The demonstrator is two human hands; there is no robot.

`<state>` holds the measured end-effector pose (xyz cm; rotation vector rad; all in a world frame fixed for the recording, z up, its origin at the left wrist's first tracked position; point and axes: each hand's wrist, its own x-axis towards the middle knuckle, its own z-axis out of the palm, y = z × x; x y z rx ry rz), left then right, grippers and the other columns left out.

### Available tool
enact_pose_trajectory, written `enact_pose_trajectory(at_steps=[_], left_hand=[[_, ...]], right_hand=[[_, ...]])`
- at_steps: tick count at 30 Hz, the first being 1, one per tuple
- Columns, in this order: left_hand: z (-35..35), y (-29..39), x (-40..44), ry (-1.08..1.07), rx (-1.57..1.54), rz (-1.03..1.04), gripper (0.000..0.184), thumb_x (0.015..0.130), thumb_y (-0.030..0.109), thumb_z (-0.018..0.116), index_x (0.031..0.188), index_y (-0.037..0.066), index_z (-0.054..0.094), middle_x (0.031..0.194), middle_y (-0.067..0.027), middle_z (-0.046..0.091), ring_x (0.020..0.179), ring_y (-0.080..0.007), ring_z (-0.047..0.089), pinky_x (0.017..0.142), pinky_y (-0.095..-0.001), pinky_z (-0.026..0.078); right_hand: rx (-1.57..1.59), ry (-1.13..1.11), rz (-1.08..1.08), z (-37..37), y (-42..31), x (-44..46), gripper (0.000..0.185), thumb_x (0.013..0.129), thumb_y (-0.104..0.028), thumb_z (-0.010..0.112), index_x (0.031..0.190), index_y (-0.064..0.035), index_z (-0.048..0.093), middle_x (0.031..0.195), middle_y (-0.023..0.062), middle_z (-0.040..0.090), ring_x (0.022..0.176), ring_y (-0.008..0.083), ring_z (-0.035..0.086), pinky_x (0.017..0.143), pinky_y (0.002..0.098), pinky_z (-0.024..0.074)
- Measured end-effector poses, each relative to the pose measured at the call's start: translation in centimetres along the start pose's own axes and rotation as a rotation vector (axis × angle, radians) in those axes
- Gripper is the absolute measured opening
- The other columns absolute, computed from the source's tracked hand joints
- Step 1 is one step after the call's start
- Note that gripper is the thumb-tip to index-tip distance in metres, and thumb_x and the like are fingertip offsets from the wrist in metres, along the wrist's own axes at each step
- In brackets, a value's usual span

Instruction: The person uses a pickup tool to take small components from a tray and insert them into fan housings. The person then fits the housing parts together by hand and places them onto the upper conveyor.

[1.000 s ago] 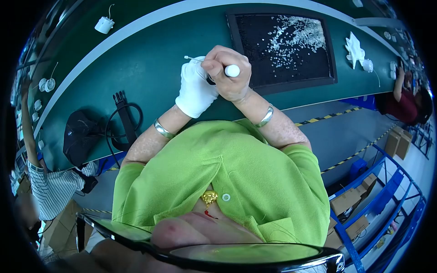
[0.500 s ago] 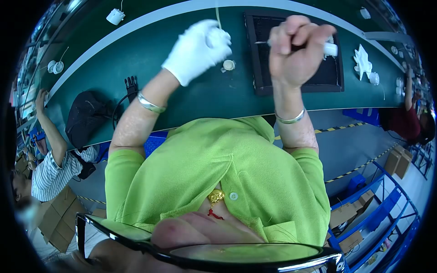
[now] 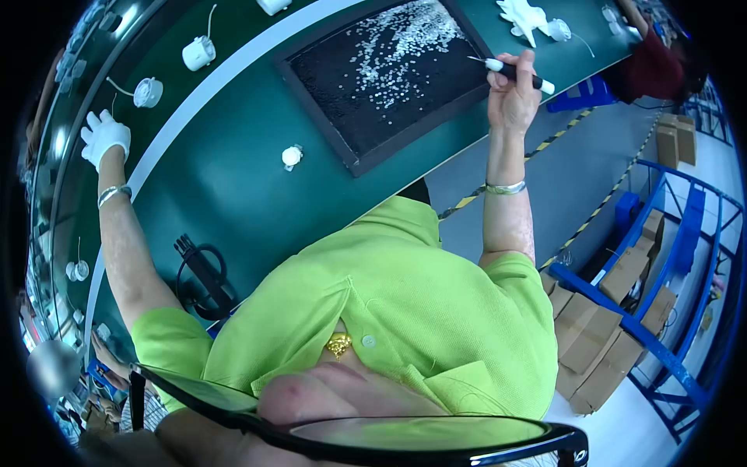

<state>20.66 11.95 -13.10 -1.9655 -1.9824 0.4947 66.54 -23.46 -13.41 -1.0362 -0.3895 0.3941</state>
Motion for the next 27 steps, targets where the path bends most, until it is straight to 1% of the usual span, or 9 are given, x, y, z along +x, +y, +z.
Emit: enact_pose_trajectory(at_steps=[1,2,4,5,9,15,21,24,27], left_hand=[[-1.0,0.7,-1.1,0.07,0.055,0.019,0.049,0.089,0.018,0.049,0.137,0.008,0.045,0.152,-0.0118,0.029,0.14,-0.0327,0.025,0.102,-0.0505,0.035],[-1.9,1.2,-2.5,0.14,-0.017,0.066,0.052,0.086,0.02,0.054,0.136,0.006,0.046,0.147,-0.0147,0.037,0.134,-0.0341,0.036,0.099,-0.0492,0.04],[2.6,1.2,1.0,0.02,-0.403,0.231,0.055,0.087,0.03,0.057,0.135,0.005,0.046,0.138,-0.0171,0.048,0.123,-0.0342,0.05,0.096,-0.0445,0.045],[3.2,2.1,0.4,0.019,-0.405,0.236,0.055,0.087,0.03,0.057,0.135,0.005,0.046,0.138,-0.0171,0.048,0.123,-0.0342,0.05,0.096,-0.0445,0.045],[3.4,4.2,-0.9,0.033,-0.733,0.109,0.062,0.086,0.041,0.059,0.133,0.002,0.048,0.128,-0.0181,0.057,0.109,-0.033,0.06,0.093,-0.0396,0.049],[3.9,5.0,-1.9,0.157,-0.7,-0.053,0.065,0.085,0.045,0.062,0.131,0.0,0.05,0.124,-0.0179,0.059,0.107,-0.03,0.062,0.094,-0.0377,0.048],[-0.7,5.0,-7.8,0.209,-1.435,0.024,0.067,0.079,0.037,0.074,0.129,-0.001,0.051,0.116,-0.0183,0.063,0.102,-0.0258,0.064,0.091,-0.0342,0.049],[-4.2,6.8,-15.2,0.283,-1.354,0.089,0.064,0.078,0.03,0.075,0.128,-0.002,0.051,0.113,-0.019,0.065,0.099,-0.025,0.065,0.089,-0.0335,0.05],[-5.0,8.7,-20.7,0.156,-1.323,0.131,0.063,0.074,0.021,0.079,0.126,-0.003,0.053,0.11,-0.0185,0.064,0.091,-0.0243,0.066,0.082,-0.0334,0.052]], right_hand=[[-0.057,-0.007,0.01,-0.4,0.2,0.1,0.04,0.095,-0.033,0.06,0.079,0.0037,0.065,0.083,0.0152,0.064,0.049,0.0105,0.04,0.045,0.0209,0.0321],[-0.063,0.004,0.004,-0.1,0.4,0.0,0.04,0.095,-0.033,0.06,0.079,0.0037,0.065,0.083,0.0152,0.064,0.049,0.0105,0.04,0.045,0.0209,0.0321],[-0.352,-0.007,-0.05,0.9,1.2,-0.5,0.031,0.093,-0.025,0.064,0.078,0.0023,0.065,0.08,0.0133,0.065,0.049,0.0092,0.043,0.045,0.0194,0.0331],[-0.39,-0.008,-0.074,1.4,1.8,-0.5,0.029,0.092,-0.024,0.066,0.078,0.0019,0.065,0.078,0.0117,0.065,0.049,0.0089,0.043,0.046,0.0187,0.0335],[-0.498,0.011,-0.084,2.4,2.8,-0.5,0.026,0.088,-0.022,0.069,0.078,0.0015,0.066,0.072,0.0076,0.064,0.05,0.0081,0.044,0.047,0.0181,0.0351],[-0.681,-0.048,-0.064,1.9,2.9,-0.2,0.024,0.086,-0.022,0.071,0.079,0.001,0.068,0.071,0.0052,0.065,0.051,0.0078,0.045,0.049,0.0182,0.0363],[-0.77,-0.073,-0.121,2.6,3.2,-1.1,0.023,0.085,-0.022,0.072,0.078,0.0,0.07,0.07,0.0036,0.065,0.053,0.0072,0.046,0.051,0.0184,0.0371],[-0.924,-0.139,-0.346,3.3,3.2,-1.7,0.024,0.085,-0.024,0.072,0.078,-0.0002,0.07,0.068,0.0031,0.065,0.054,0.0068,0.047,0.051,0.0183,0.0376],[-0.769,-0.08,-0.311,2.5,3.6,-1.4,0.026,0.084,-0.025,0.072,0.078,-0.0005,0.07,0.068,0.0028,0.065,0.053,0.0067,0.046,0.051,0.0182,0.0379]])
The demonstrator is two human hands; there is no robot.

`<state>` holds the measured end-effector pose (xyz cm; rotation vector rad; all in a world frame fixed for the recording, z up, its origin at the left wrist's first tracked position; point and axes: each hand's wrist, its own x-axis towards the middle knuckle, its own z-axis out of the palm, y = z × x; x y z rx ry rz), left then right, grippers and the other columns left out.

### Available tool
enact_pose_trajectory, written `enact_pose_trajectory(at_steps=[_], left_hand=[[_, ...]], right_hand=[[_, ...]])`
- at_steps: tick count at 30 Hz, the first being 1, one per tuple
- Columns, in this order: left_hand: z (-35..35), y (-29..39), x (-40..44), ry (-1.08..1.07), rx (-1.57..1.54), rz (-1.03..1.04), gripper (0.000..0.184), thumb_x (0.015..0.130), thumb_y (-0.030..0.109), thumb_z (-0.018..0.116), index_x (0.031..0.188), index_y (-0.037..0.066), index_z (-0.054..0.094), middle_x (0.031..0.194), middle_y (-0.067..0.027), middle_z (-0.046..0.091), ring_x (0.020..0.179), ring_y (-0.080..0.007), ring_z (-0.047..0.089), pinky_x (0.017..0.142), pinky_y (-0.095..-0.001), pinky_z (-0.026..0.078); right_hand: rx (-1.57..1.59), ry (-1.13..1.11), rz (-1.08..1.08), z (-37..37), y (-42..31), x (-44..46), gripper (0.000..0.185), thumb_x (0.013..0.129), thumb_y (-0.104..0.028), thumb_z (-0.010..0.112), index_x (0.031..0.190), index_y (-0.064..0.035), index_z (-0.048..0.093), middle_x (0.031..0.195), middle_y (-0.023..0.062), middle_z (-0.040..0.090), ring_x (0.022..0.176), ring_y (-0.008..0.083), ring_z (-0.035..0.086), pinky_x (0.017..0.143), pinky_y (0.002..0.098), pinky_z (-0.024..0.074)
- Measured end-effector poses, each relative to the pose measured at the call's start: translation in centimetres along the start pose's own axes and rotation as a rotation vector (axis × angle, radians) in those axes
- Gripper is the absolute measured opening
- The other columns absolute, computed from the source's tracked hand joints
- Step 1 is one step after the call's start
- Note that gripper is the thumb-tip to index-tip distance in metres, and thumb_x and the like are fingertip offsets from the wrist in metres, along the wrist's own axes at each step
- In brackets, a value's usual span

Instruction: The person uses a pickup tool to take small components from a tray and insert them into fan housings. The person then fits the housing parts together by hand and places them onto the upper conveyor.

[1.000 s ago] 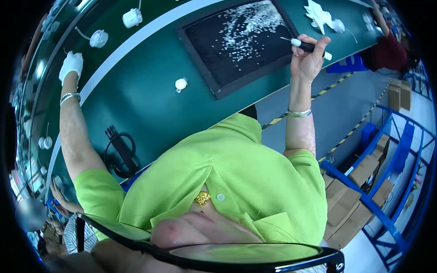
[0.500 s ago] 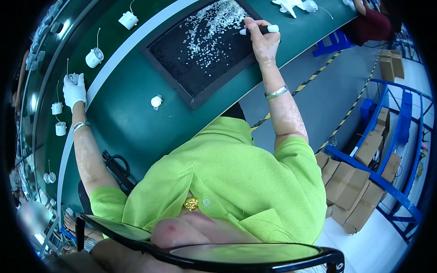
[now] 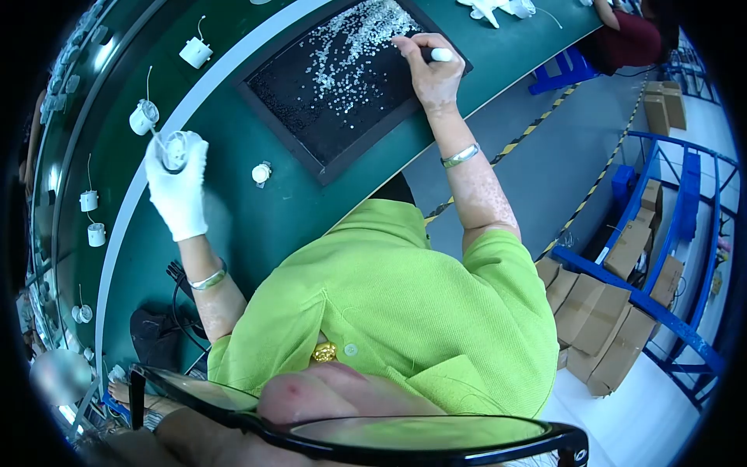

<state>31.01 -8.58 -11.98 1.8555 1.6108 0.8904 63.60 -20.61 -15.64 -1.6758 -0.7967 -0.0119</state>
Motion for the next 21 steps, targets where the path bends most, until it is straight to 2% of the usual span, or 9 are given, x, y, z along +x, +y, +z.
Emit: enact_pose_trajectory(at_steps=[2,3,7,12,18,21], left_hand=[[1.3,-1.2,-1.8,-0.035,0.0,0.026,0.063,0.07,0.02,0.081,0.123,-0.002,0.055,0.107,-0.0171,0.064,0.087,-0.0233,0.064,0.08,-0.0336,0.052],[1.7,-1.9,-2.4,-0.034,0.002,0.025,0.063,0.07,0.02,0.081,0.123,-0.002,0.055,0.107,-0.0171,0.064,0.087,-0.0233,0.064,0.08,-0.0336,0.052],[2.9,-4.0,-3.8,-0.047,0.108,0.23,0.061,0.068,0.018,0.082,0.12,-0.001,0.057,0.102,-0.0151,0.065,0.087,-0.0229,0.063,0.08,-0.034,0.051],[3.5,-3.7,-4.0,0.017,0.151,0.292,0.061,0.066,0.017,0.083,0.119,0.0,0.058,0.099,-0.0136,0.065,0.087,-0.0237,0.062,0.08,-0.0344,0.05],[3.4,-4.4,-4.0,-0.003,0.101,0.292,0.061,0.066,0.015,0.083,0.12,-0.001,0.057,0.1,-0.0141,0.065,0.087,-0.0243,0.062,0.08,-0.0339,0.05],[2.7,-4.0,-4.9,0.034,-0.171,0.242,0.062,0.066,0.014,0.083,0.12,-0.001,0.057,0.1,-0.0139,0.065,0.087,-0.0241,0.062,0.08,-0.0335,0.05]], right_hand=[[0.155,0.071,0.055,-0.2,0.6,0.2,0.027,0.084,-0.027,0.073,0.078,-0.0007,0.07,0.067,0.0024,0.065,0.053,0.0066,0.046,0.051,0.0181,0.0382],[0.157,0.07,0.056,-0.3,0.7,0.2,0.027,0.084,-0.027,0.073,0.078,-0.0007,0.07,0.067,0.0024,0.065,0.053,0.0066,0.046,0.051,0.0181,0.0382],[0.057,0.003,0.217,-0.7,0.5,0.6,0.028,0.084,-0.029,0.073,0.078,-0.0008,0.071,0.068,0.0027,0.066,0.051,0.0066,0.046,0.05,0.0178,0.0379],[0.023,-0.01,0.179,-0.4,0.5,0.6,0.029,0.084,-0.029,0.073,0.078,-0.0007,0.071,0.067,0.0028,0.066,0.05,0.0064,0.045,0.049,0.0173,0.0372],[-0.047,0.014,0.1,0.0,0.1,0.4,0.031,0.086,-0.029,0.071,0.076,-0.0005,0.069,0.067,0.0048,0.065,0.049,0.0069,0.045,0.048,0.0177,0.0362],[0.259,0.049,0.227,-0.8,0.6,0.8,0.032,0.088,-0.029,0.069,0.075,0.0003,0.068,0.071,0.0081,0.065,0.049,0.0079,0.044,0.046,0.0188,0.0346]])
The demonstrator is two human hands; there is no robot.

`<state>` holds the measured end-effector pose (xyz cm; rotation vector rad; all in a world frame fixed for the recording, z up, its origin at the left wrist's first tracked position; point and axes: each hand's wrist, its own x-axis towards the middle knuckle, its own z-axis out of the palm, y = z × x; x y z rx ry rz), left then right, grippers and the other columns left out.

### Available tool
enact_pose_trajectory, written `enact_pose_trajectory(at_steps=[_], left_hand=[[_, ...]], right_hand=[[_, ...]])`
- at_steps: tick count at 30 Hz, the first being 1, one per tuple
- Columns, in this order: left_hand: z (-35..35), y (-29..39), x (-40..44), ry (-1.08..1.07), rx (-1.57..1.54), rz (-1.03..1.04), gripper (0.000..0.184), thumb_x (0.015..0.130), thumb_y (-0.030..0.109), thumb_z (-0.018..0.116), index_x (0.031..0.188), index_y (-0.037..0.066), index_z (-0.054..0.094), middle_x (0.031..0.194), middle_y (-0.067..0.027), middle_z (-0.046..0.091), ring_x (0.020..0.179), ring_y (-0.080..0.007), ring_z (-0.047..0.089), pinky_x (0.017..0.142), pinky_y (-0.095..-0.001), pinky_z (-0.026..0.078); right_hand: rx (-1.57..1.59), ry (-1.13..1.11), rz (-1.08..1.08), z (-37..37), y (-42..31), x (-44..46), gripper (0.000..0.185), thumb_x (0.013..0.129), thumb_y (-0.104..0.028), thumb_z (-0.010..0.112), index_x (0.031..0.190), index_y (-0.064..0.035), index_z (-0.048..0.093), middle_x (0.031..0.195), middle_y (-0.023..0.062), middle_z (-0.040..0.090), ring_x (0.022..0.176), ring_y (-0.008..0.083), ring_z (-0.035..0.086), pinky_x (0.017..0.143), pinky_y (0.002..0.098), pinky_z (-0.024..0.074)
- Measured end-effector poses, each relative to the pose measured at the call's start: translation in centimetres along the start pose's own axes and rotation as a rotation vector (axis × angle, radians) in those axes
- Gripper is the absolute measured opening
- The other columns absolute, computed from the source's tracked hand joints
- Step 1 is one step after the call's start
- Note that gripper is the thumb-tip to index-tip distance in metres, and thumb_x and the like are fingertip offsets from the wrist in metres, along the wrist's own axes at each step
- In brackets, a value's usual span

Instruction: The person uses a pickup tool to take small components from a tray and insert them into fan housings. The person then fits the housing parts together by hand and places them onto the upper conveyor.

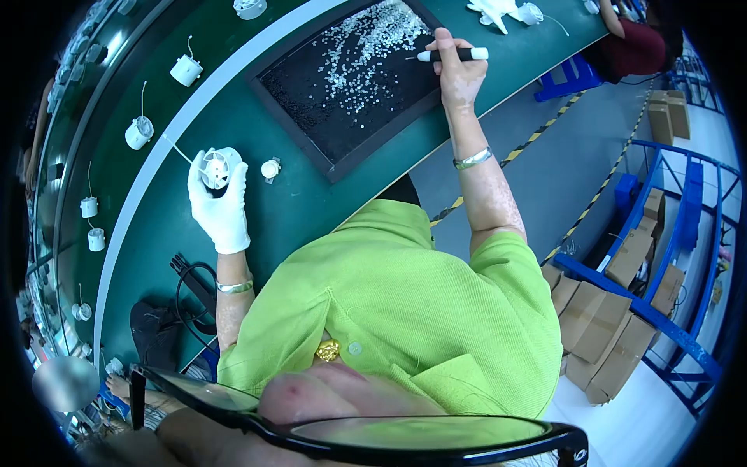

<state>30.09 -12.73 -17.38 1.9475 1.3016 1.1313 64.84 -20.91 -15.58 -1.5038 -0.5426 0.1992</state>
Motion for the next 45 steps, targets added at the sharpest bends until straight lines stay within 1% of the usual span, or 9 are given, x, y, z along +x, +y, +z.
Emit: enact_pose_trajectory(at_steps=[8,11,16,18,21,31,37,41,45], left_hand=[[1.5,1.5,-2.2,-0.307,-0.046,0.045,0.065,0.064,0.01,0.083,0.122,0.004,0.055,0.112,-0.0102,0.064,0.092,-0.0243,0.062,0.084,-0.0341,0.048],[2.5,1.2,-2.4,-0.229,0.048,0.134,0.063,0.062,0.011,0.083,0.119,0.005,0.057,0.107,-0.0086,0.064,0.091,-0.0246,0.061,0.085,-0.0336,0.045],[3.0,0.5,-2.5,-0.256,-0.068,0.087,0.061,0.065,0.019,0.081,0.12,0.01,0.057,0.104,-0.0063,0.062,0.096,-0.0226,0.057,0.089,-0.0346,0.037],[3.0,0.5,-2.5,-0.25,-0.062,0.083,0.06,0.065,0.019,0.081,0.119,0.01,0.057,0.103,-0.0063,0.063,0.095,-0.0228,0.057,0.089,-0.0347,0.037],[2.9,0.8,-2.4,-0.239,-0.044,0.088,0.058,0.065,0.019,0.081,0.117,0.009,0.059,0.101,-0.0063,0.063,0.093,-0.0234,0.058,0.087,-0.0351,0.039],[2.6,1.0,-1.8,-0.271,-0.039,0.103,0.059,0.06,0.011,0.083,0.114,0.005,0.059,0.102,-0.0089,0.065,0.089,-0.025,0.061,0.081,-0.0337,0.047],[2.9,1.0,-1.7,-0.163,-0.098,0.154,0.046,0.062,0.015,0.079,0.104,0.005,0.063,0.087,-0.0083,0.065,0.075,-0.0261,0.06,0.072,-0.0357,0.045],[2.3,1.5,-1.3,-0.221,-0.141,0.133,0.04,0.061,0.01,0.077,0.098,0.003,0.062,0.08,-0.0091,0.063,0.069,-0.0274,0.059,0.066,-0.0366,0.046],[2.3,1.4,-1.1,-0.23,-0.166,0.141,0.038,0.059,0.007,0.075,0.094,0.003,0.061,0.076,-0.0091,0.062,0.065,-0.0286,0.058,0.064,-0.0373,0.046]], right_hand=[[0.658,-0.422,0.268,2.5,-2.9,-2.9,0.052,0.1,-0.042,0.046,0.076,0.0012,0.064,0.086,0.0156,0.061,0.055,0.0109,0.045,0.049,0.0203,0.0343],[0.793,-0.689,0.329,4.0,-5.4,-5.4,0.062,0.1,-0.05,0.037,0.075,0.0003,0.063,0.088,0.0148,0.063,0.059,0.0136,0.05,0.053,0.0211,0.0397],[0.526,-0.771,-0.073,8.8,-6.5,-10.9,0.066,0.097,-0.058,0.031,0.071,-0.0035,0.056,0.087,0.0151,0.062,0.07,0.0216,0.054,0.072,0.0326,0.0449],[0.604,-0.766,0.076,10.4,-6.2,-12.4,0.06,0.097,-0.059,0.03,0.071,-0.0077,0.048,0.088,0.0121,0.059,0.065,0.0165,0.048,0.066,0.0311,0.0415],[0.839,-0.65,0.383,11.9,-4.5,-12.6,0.053,0.098,-0.053,0.037,0.072,-0.0086,0.046,0.083,0.0107,0.056,0.053,0.01,0.04,0.052,0.0259,0.0358],[0.743,-0.711,0.268,13.9,-3.5,-14.1,0.047,0.098,-0.047,0.047,0.072,-0.0078,0.044,0.078,0.0074,0.05,0.043,0.0051,0.027,0.04,0.0216,0.0219],[0.795,-0.703,0.307,14.0,-3.6,-14.6,0.041,0.096,-0.028,0.058,0.067,-0.001,0.048,0.072,0.0075,0.054,0.045,0.0095,0.034,0.043,0.0238,0.028],[0.282,-0.894,-0.187,13.7,-3.8,-15.0,0.037,0.091,-0.016,0.064,0.062,0.0011,0.049,0.07,0.0065,0.057,0.048,0.0123,0.035,0.046,0.0256,0.0307],[0.197,-0.854,-0.182,13.6,-4.1,-15.6,0.035,0.087,-0.01,0.064,0.059,0.0014,0.048,0.069,0.006,0.058,0.05,0.0137,0.036,0.049,0.026,0.0321]])
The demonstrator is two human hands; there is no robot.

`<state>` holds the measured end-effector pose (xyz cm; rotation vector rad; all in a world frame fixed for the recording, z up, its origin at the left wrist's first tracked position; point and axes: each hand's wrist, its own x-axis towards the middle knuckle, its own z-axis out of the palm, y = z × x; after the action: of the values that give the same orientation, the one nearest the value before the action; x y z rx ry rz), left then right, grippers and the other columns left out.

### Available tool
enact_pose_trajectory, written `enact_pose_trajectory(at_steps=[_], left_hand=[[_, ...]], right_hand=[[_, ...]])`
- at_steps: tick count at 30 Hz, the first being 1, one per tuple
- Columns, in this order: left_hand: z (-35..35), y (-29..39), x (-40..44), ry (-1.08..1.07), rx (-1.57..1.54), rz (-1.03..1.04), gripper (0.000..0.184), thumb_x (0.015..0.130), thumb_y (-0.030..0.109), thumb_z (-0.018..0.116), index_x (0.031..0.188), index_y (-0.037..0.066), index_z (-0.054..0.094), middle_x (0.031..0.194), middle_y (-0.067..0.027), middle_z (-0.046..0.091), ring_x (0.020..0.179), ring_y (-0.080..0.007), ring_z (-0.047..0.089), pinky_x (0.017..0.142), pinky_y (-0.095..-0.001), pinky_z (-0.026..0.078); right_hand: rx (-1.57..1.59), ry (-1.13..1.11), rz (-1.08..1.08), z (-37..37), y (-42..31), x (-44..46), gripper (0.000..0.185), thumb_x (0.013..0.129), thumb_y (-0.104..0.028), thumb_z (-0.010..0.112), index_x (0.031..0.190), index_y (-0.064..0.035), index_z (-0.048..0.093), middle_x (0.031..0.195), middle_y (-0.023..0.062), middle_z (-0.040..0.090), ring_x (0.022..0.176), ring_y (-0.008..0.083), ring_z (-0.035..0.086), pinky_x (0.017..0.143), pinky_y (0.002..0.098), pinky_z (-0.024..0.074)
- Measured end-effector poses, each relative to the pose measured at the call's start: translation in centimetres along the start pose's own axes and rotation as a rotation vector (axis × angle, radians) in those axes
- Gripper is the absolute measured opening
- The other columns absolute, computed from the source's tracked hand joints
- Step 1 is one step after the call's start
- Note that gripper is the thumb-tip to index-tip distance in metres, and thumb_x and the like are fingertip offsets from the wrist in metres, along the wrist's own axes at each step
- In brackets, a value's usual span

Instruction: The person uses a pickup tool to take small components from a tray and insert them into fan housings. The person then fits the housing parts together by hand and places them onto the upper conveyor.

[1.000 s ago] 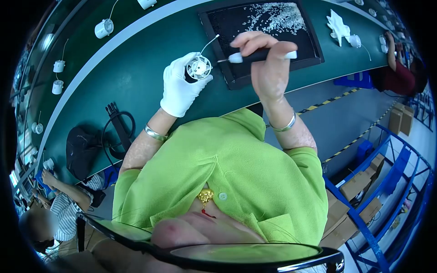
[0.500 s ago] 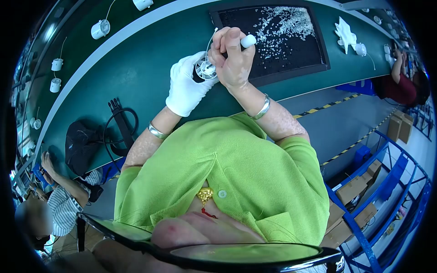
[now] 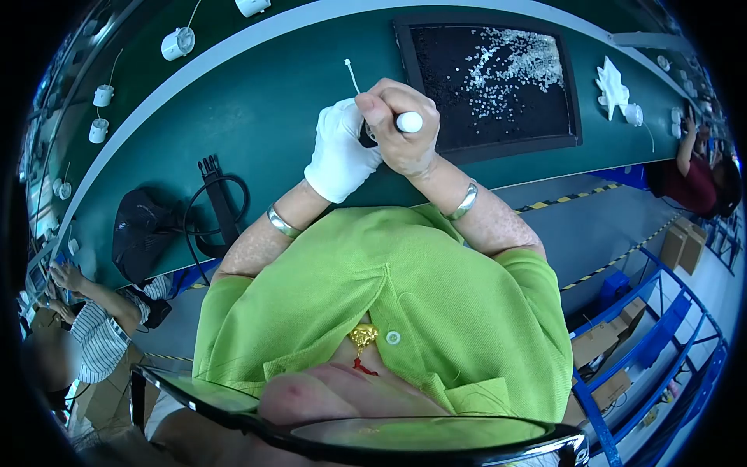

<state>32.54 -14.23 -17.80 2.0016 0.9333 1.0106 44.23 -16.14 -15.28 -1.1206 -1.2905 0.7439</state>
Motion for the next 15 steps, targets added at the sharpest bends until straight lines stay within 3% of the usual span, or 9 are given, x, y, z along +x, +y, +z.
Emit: enact_pose_trajectory(at_steps=[9,11,13,14,15], left_hand=[[-0.4,0.2,0.1,-0.06,0.05,-0.086,0.045,0.068,0.014,0.073,0.108,0.0,0.059,0.079,-0.0096,0.065,0.068,-0.0288,0.062,0.066,-0.0353,0.049],[-0.7,0.6,0.9,-0.035,0.053,-0.125,0.048,0.072,0.018,0.072,0.114,-0.002,0.057,0.082,-0.0104,0.067,0.07,-0.0283,0.064,0.068,-0.034,0.051],[-2.7,1.3,3.2,-0.038,-0.058,-0.338,0.051,0.081,0.024,0.072,0.122,0.0,0.054,0.101,-0.0134,0.068,0.081,-0.0296,0.066,0.079,-0.0351,0.053],[-4.2,1.6,5.0,-0.121,0.057,-0.426,0.057,0.088,0.037,0.065,0.129,0.001,0.049,0.114,-0.0178,0.064,0.098,-0.0345,0.064,0.092,-0.0396,0.049],[-5.7,1.9,7.2,-0.094,0.145,-0.426,0.064,0.085,0.04,0.065,0.129,-0.003,0.048,0.108,-0.0168,0.066,0.093,-0.0319,0.066,0.091,-0.0389,0.05]], right_hand=[[-0.021,-0.058,0.043,-0.6,-0.1,1.5,0.029,0.087,-0.004,0.058,0.06,-0.0007,0.047,0.071,0.0057,0.058,0.048,0.0127,0.034,0.047,0.0253,0.0313],[0.577,0.089,0.123,-2.5,-1.3,2.7,0.037,0.098,-0.021,0.05,0.065,-0.0055,0.043,0.075,0.0078,0.056,0.047,0.0092,0.036,0.044,0.0226,0.0297],[0.738,0.101,-0.067,-5.5,-2.8,3.9,0.046,0.101,-0.037,0.044,0.066,-0.009,0.039,0.081,0.0078,0.056,0.046,0.0094,0.037,0.044,0.0221,0.0312],[0.696,0.127,-0.091,-6.8,-3.5,4.1,0.052,0.1,-0.047,0.038,0.066,-0.0086,0.042,0.081,0.0082,0.055,0.046,0.0094,0.038,0.044,0.0223,0.0326],[0.66,0.134,-0.094,-8.3,-3.4,3.9,0.053,0.1,-0.048,0.037,0.066,-0.0082,0.043,0.082,0.0094,0.055,0.05,0.0109,0.04,0.047,0.0236,0.0343]])
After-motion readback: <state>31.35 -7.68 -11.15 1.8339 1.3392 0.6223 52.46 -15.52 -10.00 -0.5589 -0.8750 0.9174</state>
